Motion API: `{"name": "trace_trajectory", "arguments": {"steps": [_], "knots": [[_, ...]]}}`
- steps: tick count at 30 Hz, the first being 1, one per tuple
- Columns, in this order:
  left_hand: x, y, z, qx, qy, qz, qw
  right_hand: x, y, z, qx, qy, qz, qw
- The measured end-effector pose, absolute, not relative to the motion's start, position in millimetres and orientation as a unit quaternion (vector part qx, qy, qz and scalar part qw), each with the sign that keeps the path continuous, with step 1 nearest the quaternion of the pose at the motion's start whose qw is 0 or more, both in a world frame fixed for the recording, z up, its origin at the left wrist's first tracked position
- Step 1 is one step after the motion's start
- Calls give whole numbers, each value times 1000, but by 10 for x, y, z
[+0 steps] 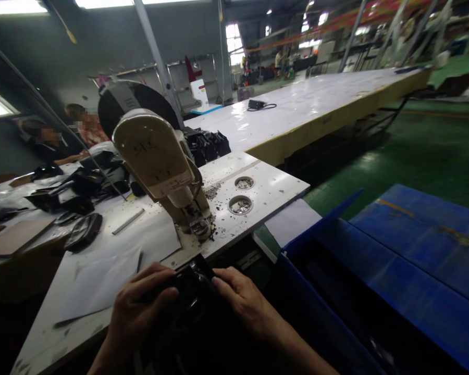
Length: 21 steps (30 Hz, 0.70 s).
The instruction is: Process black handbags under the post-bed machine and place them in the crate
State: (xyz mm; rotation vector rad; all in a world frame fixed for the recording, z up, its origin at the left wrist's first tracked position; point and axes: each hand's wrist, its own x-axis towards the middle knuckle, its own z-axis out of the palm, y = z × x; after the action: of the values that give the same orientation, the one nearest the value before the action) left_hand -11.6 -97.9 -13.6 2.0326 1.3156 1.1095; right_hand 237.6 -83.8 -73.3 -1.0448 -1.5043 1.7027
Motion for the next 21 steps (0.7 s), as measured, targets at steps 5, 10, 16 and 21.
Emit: {"name": "trace_trajectory", "arguments": {"steps": [5,10,16,21], "knots": [[-110,-965,-86,738,479,409,244,2380,-843,-677,-372,-588,638,330],[-161,-879,-176,710,498,392,308,2318,-827,-563,-322,-556,697,319],[-211,-764,-243,672,535,362,363,2206,-723,-698,-353,-516,716,310],[-265,-606,-180,695,541,325,344,2137,-613,-730,-374,-546,677,323]]}}
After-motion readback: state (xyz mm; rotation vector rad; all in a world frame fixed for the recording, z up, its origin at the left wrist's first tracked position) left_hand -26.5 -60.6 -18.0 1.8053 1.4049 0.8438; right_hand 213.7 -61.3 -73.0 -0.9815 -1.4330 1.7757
